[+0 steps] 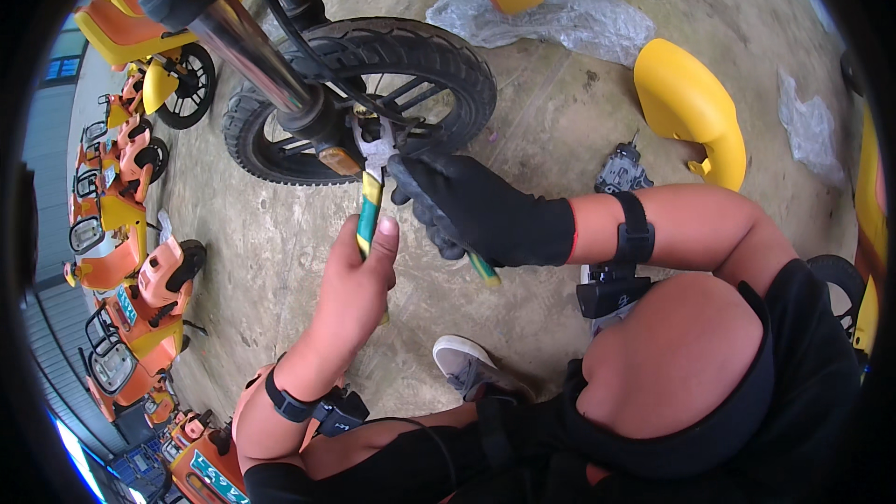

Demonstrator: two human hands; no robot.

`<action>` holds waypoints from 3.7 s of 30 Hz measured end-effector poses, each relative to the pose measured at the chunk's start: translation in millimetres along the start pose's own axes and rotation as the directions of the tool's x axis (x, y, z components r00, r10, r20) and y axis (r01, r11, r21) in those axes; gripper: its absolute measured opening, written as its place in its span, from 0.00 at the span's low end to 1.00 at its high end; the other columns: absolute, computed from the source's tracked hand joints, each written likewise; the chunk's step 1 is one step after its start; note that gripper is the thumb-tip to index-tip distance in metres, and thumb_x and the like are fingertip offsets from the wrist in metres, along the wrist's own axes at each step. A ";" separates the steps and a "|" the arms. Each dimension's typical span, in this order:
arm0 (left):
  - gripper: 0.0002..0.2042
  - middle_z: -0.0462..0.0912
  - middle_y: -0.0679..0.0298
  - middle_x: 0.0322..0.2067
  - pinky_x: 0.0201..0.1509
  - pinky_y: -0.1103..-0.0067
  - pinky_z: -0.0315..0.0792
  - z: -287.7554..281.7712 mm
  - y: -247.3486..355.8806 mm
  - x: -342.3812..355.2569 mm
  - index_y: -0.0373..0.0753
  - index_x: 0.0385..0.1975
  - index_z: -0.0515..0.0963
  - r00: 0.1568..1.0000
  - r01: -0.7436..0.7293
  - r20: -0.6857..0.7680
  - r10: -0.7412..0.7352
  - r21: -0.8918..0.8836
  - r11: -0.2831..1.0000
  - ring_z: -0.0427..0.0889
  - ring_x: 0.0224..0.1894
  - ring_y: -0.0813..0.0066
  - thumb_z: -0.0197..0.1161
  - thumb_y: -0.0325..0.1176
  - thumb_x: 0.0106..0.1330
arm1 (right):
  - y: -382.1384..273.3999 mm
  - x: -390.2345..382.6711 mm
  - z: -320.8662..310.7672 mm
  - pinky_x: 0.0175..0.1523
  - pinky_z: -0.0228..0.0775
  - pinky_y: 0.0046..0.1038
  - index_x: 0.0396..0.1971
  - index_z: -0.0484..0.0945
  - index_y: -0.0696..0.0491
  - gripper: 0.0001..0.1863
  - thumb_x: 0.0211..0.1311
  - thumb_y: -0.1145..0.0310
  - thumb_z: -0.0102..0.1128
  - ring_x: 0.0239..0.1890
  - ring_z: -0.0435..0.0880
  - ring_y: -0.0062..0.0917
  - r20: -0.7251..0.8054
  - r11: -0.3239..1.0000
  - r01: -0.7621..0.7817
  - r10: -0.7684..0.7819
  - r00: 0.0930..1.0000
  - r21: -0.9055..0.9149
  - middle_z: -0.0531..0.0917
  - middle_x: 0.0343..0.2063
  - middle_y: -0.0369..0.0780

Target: The person works on the front wheel assembly of a yellow scooter using pliers and a power drill, manipulating a cable and a small component near the brake or axle.

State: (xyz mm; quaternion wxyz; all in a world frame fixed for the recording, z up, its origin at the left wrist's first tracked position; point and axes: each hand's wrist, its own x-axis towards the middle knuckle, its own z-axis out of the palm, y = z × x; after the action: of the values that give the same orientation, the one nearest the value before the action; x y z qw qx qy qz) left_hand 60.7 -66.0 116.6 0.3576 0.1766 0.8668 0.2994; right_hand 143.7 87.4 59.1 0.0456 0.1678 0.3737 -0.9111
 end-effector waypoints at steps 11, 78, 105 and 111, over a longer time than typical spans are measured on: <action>0.22 0.59 0.74 0.18 0.19 0.85 0.49 15.3 25.5 -2.1 0.45 0.26 0.61 0.991 0.133 0.099 -0.091 -0.609 0.782 0.56 0.17 0.86 0.51 0.56 0.73 | 1.0 -1.8 -3.8 0.20 0.60 0.23 0.47 0.72 0.55 0.13 0.74 0.63 0.46 0.15 0.66 0.14 -0.015 0.912 0.171 -0.191 0.982 -0.373 0.71 0.19 0.34; 0.21 0.62 0.70 0.19 0.24 0.82 0.57 27.0 -10.1 23.0 0.43 0.25 0.62 0.984 -0.050 0.097 0.151 -0.660 0.750 0.61 0.20 0.81 0.48 0.52 0.75 | -21.0 5.4 -16.7 0.17 0.57 0.20 0.41 0.75 0.50 0.14 0.75 0.55 0.49 0.12 0.64 0.12 -0.022 0.956 -0.007 0.001 1.000 -0.292 0.66 0.15 0.28; 0.21 0.58 0.71 0.16 0.17 0.83 0.52 56.9 11.6 7.0 0.45 0.24 0.61 0.999 -0.018 -0.031 -0.010 -0.773 0.635 0.58 0.15 0.82 0.51 0.53 0.74 | -28.0 -11.0 -2.2 0.22 0.57 0.21 0.36 0.80 0.55 0.18 0.74 0.55 0.50 0.18 0.64 0.11 -0.236 0.917 -0.094 0.000 0.972 -0.387 0.69 0.16 0.28; 0.20 0.58 0.72 0.15 0.17 0.82 0.51 55.4 14.8 5.5 0.45 0.23 0.60 0.997 0.070 0.041 -0.065 -0.832 0.550 0.58 0.15 0.82 0.50 0.51 0.74 | -29.5 -11.5 2.2 0.21 0.55 0.20 0.36 0.81 0.53 0.20 0.73 0.51 0.51 0.17 0.63 0.10 -0.247 0.911 -0.061 -0.046 0.968 -0.408 0.68 0.15 0.28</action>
State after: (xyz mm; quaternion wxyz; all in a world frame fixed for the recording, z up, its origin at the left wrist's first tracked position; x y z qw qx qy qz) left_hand 98.6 -30.2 92.0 0.4122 -0.0461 0.6274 0.6591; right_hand 147.7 106.4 84.1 0.0356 0.2698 0.5595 -0.7829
